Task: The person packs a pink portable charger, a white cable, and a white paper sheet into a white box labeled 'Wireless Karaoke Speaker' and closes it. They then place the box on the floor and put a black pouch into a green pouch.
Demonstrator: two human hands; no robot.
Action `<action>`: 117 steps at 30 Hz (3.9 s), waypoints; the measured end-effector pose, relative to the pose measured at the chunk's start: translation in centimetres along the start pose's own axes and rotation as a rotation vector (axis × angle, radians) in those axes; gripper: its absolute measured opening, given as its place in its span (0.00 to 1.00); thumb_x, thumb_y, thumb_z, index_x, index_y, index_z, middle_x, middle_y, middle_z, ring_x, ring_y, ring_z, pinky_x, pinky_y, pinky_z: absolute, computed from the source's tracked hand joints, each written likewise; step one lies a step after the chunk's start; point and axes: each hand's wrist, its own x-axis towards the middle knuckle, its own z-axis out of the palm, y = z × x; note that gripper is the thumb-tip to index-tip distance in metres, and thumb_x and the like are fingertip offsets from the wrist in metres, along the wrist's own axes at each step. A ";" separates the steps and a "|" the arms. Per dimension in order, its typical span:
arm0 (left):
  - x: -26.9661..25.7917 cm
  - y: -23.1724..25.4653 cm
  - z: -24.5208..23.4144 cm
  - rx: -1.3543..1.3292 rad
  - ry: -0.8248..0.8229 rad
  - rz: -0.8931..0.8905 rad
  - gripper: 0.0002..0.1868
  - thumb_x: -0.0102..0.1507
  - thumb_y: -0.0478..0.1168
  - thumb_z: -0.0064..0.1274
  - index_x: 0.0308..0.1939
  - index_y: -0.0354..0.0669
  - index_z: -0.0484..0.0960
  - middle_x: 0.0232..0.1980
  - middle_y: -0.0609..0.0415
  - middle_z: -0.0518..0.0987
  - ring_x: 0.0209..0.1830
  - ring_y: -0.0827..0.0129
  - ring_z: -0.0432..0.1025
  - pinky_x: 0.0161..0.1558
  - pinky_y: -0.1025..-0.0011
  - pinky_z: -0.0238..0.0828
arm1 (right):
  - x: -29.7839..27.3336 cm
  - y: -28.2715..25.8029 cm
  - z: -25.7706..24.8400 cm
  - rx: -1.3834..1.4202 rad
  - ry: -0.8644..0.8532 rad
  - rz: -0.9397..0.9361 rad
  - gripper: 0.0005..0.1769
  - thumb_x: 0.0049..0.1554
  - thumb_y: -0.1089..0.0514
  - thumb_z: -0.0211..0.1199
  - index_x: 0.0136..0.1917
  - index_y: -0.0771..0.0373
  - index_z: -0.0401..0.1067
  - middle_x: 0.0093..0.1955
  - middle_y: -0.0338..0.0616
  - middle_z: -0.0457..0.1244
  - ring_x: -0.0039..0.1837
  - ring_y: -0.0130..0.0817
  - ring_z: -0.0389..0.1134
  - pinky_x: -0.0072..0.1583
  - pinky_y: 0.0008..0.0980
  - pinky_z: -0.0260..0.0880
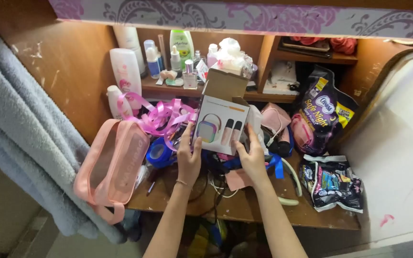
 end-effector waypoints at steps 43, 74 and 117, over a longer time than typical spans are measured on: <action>5.6 -6.0 -8.6 0.233 0.168 -0.061 0.44 0.66 0.30 0.44 0.83 0.47 0.40 0.84 0.43 0.36 0.82 0.42 0.39 0.77 0.48 0.43 | 3.7 -7.4 15.2 0.105 -0.220 -0.366 0.45 0.57 0.65 0.62 0.83 0.59 0.47 0.81 0.61 0.49 0.79 0.61 0.51 0.75 0.57 0.55; 3.2 -3.9 -4.5 0.424 0.081 0.144 0.37 0.62 0.33 0.52 0.77 0.46 0.63 0.82 0.41 0.50 0.82 0.44 0.43 0.77 0.45 0.34 | 2.8 -5.7 12.8 -0.009 -0.209 -0.381 0.43 0.58 0.55 0.60 0.82 0.62 0.49 0.81 0.62 0.48 0.80 0.60 0.51 0.77 0.53 0.50; -4.0 0.2 6.7 0.108 -0.240 0.173 0.25 0.63 0.32 0.55 0.64 0.52 0.76 0.68 0.56 0.72 0.76 0.57 0.60 0.78 0.52 0.34 | -0.4 3.9 -5.4 -0.522 0.169 -0.082 0.42 0.48 0.50 0.74 0.74 0.52 0.64 0.53 0.43 0.66 0.55 0.47 0.68 0.57 0.49 0.70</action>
